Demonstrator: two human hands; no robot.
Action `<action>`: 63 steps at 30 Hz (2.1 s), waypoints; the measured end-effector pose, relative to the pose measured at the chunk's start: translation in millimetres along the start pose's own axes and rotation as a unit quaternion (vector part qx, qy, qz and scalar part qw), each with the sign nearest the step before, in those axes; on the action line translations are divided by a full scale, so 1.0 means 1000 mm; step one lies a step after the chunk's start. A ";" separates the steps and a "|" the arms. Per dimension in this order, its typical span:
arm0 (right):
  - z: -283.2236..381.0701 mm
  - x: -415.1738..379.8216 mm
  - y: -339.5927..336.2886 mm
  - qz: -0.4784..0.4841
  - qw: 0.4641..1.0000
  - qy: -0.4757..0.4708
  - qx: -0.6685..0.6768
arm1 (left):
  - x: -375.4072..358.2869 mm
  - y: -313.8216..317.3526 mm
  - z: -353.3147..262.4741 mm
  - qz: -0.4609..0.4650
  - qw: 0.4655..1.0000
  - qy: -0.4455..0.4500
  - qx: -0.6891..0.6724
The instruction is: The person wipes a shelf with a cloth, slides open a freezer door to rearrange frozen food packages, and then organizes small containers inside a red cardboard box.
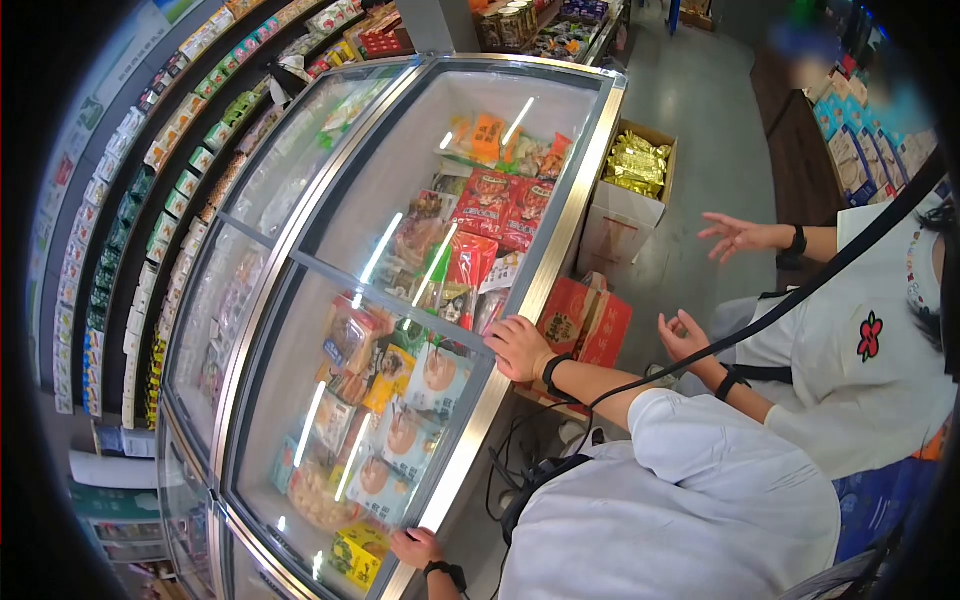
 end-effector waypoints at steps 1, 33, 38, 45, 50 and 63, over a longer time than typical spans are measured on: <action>0.000 0.000 -0.001 -0.007 1.000 -0.002 0.001 | 0.000 0.000 0.000 0.001 1.000 0.001 0.001; 0.006 0.001 -0.003 0.012 1.000 0.007 0.026 | -0.002 0.007 0.007 -0.048 0.999 -0.005 -0.022; -0.004 -0.025 -0.051 -0.002 0.981 0.155 0.120 | 0.014 -0.013 -0.015 0.111 0.991 -0.066 -0.023; -0.056 -0.181 -0.122 0.080 0.903 0.368 0.208 | 0.011 -0.012 -0.015 0.079 0.994 -0.053 0.055; -0.139 -0.383 -0.153 0.152 0.855 0.493 0.058 | 0.009 0.012 0.001 -0.071 0.996 -0.019 -0.047; -0.240 -0.686 -0.128 0.419 0.772 0.473 0.071 | -0.031 0.001 -0.037 -0.105 0.986 0.035 0.122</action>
Point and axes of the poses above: each hand's wrist, its own x-axis towards the middle knuckle, its own y-axis out of the palm, z = x × y, the point moved 5 cm from there along x, towards the middle knuckle, and after that the axes turned 4 degrees about -x, right-handed, at the moved point
